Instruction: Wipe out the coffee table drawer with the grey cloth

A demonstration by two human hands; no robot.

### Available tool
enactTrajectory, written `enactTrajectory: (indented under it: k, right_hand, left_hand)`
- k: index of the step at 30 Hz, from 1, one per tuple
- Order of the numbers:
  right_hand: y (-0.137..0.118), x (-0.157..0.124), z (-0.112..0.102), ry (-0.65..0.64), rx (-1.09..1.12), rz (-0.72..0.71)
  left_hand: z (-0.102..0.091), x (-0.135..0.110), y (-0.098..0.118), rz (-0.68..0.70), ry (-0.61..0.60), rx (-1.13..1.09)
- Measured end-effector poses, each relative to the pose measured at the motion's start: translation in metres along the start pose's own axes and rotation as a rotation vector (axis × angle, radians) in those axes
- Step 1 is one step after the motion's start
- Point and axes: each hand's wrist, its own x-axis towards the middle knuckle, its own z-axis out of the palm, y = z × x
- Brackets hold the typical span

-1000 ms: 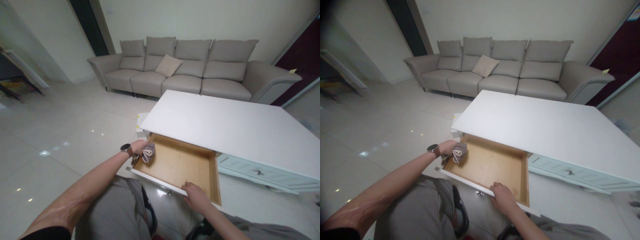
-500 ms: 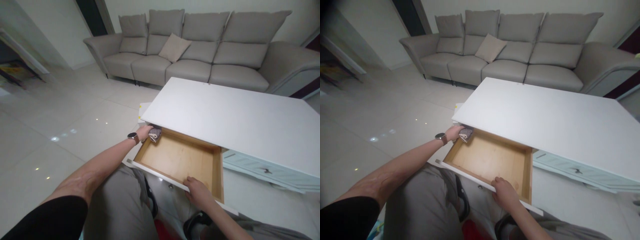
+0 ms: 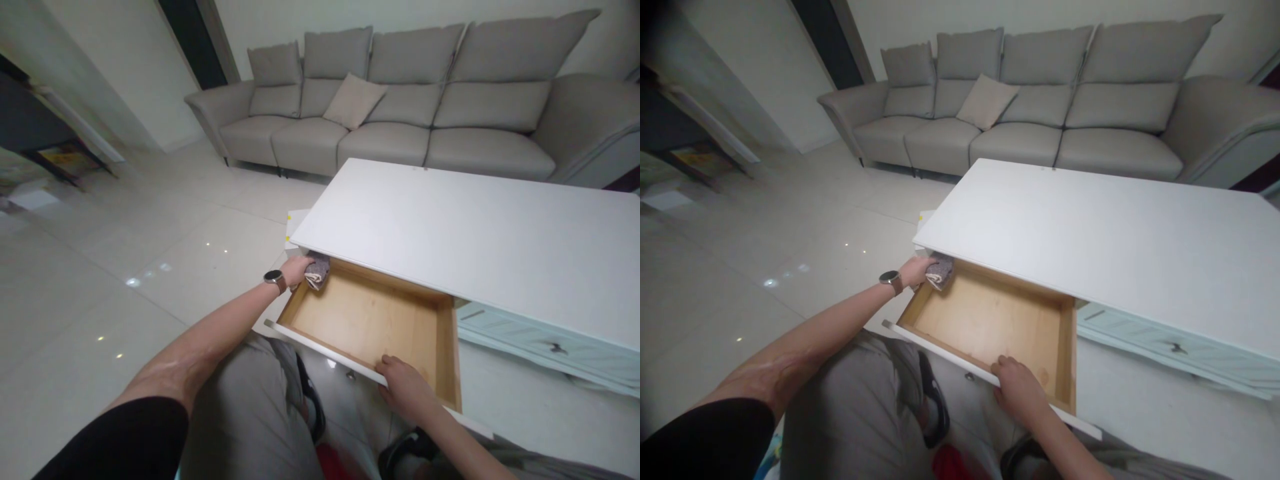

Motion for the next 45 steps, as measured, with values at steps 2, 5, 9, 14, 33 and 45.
enactTrajectory:
  k: [2, 5, 9, 14, 33, 45]
  right_hand:
    - [-0.001, 0.0, -0.001, -0.001, 0.003, 0.002]
    - [-0.001, -0.001, -0.001, 0.003, 0.006, 0.009]
    - [-0.001, -0.002, 0.0, 0.014, 0.005, 0.017]
    - [-0.001, -0.003, 0.001, 0.024, -0.015, 0.018]
    - [-0.004, -0.005, -0.003, 0.007, -0.006, 0.039]
    - [-0.003, -0.003, -0.002, -0.009, 0.018, 0.041]
  left_hand:
    - [0.0, -0.004, -0.003, -0.006, -0.006, -0.002]
    - [0.001, -0.01, -0.007, -0.001, -0.028, 0.001]
    - [-0.002, -0.019, -0.006, 0.009, -0.049, -0.007]
    - [-0.015, -0.03, 0.003, 0.049, -0.102, 0.009]
    - [-0.022, -0.034, 0.012, -0.005, -0.128, 0.093]
    - [-0.007, 0.0, 0.015, -0.085, 0.018, 0.025]
